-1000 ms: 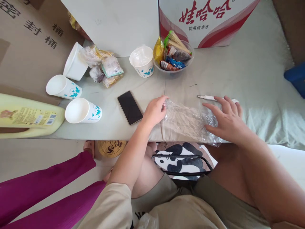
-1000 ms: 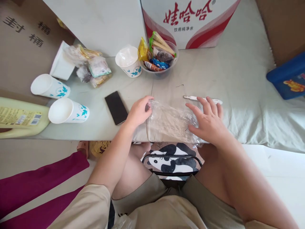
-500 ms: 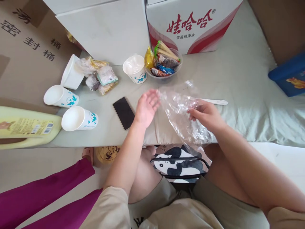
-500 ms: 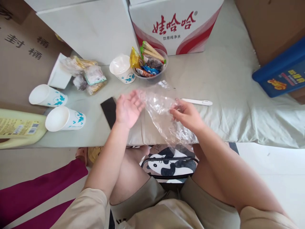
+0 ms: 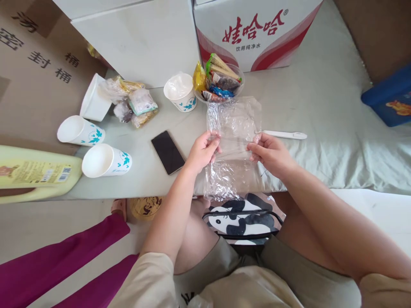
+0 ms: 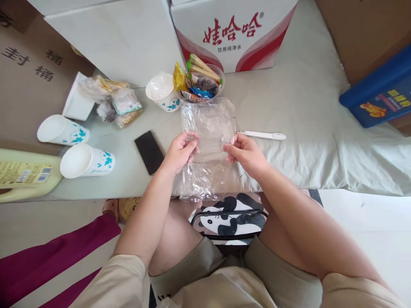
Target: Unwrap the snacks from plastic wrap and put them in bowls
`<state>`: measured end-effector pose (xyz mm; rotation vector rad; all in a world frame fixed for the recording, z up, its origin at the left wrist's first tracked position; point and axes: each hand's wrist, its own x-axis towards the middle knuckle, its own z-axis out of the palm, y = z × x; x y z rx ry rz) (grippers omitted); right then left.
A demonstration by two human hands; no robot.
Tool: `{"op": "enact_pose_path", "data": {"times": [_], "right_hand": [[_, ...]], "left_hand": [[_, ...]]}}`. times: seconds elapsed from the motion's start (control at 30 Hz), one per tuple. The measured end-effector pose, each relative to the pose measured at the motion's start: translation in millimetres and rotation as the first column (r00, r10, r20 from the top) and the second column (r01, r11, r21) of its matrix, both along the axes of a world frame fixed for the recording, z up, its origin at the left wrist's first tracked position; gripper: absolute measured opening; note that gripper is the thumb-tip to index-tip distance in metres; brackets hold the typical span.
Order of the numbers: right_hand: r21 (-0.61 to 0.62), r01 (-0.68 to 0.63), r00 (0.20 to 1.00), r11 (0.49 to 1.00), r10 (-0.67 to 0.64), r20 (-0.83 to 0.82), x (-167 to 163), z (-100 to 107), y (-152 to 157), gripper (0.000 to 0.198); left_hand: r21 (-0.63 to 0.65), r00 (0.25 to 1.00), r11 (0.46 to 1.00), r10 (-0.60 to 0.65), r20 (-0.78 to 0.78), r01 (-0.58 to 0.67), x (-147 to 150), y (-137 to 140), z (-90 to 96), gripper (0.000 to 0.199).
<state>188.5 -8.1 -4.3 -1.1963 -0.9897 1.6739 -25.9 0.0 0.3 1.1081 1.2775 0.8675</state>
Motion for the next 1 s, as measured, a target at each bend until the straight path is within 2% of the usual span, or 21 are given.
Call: {"op": "enact_pose_path", "data": {"times": [0.1, 0.17, 0.27, 0.33, 0.37, 0.5, 0.57, 0.67, 0.77, 0.9, 1.0], "right_hand": [[0.003, 0.115, 0.990, 0.993, -0.114, -0.087, -0.3, 0.7, -0.2, 0.043], [-0.040, 0.137, 0.975, 0.990, -0.142, -0.169, -1.8, 0.4, -1.1, 0.040], [-0.119, -0.048, 0.972, 0.992, 0.019, -0.233, -4.3, -0.4, -3.5, 0.041], [-0.133, -0.155, 0.969, 0.979, 0.125, -0.214, -4.8, -0.8, -4.9, 0.040], [-0.138, -0.162, 0.973, 0.977, 0.134, -0.189, -4.4, -1.0, -5.1, 0.040], [-0.151, 0.018, 0.995, 0.988, -0.032, -0.090, -1.5, -0.8, -3.5, 0.040], [-0.159, 0.047, 0.993, 0.986, -0.064, -0.101, -1.4, -0.1, -3.4, 0.040], [-0.154, -0.079, 0.992, 0.985, 0.063, -0.109, -4.2, 0.6, -6.3, 0.041], [-0.071, -0.188, 0.982, 0.980, 0.187, -0.021, -6.9, 0.2, -9.3, 0.035], [-0.038, -0.166, 0.983, 0.985, 0.168, 0.072, -6.0, 1.2, -9.0, 0.035], [-0.022, -0.188, 0.981, 0.982, 0.189, 0.040, -3.0, 5.3, -10.9, 0.051]], "left_hand": [[0.020, 0.999, 1.000, 0.019, 0.030, -0.019, -3.8, -0.9, -2.3, 0.005], [0.035, 0.999, 0.999, 0.015, 0.039, -0.016, -3.2, -1.8, -3.5, 0.005], [0.045, 0.999, 0.999, -0.016, 0.034, 0.014, -0.2, -3.6, -2.6, 0.008], [0.051, 0.999, 0.998, -0.036, 0.028, 0.035, 1.2, -4.6, -0.8, 0.011], [0.057, 0.999, 0.998, -0.039, 0.023, 0.038, 1.2, -4.7, 0.0, 0.012], [0.083, 1.000, 0.997, 0.005, -0.011, -0.004, -1.8, -3.1, -1.1, 0.012], [0.086, 0.999, 0.996, 0.026, -0.020, -0.024, -3.1, -2.6, -3.0, 0.012], [0.075, 1.000, 0.997, -0.002, -0.007, 0.003, -3.4, -4.2, -3.1, 0.015], [0.050, 0.996, 0.996, -0.070, 0.046, 0.068, -2.7, -6.3, -0.9, 0.027], [-0.035, 0.988, 0.992, -0.119, 0.101, 0.123, -1.9, -4.3, -1.0, 0.040], [-0.031, 0.981, 0.987, -0.151, 0.121, 0.156, -2.3, -6.4, 0.1, 0.039]]}}
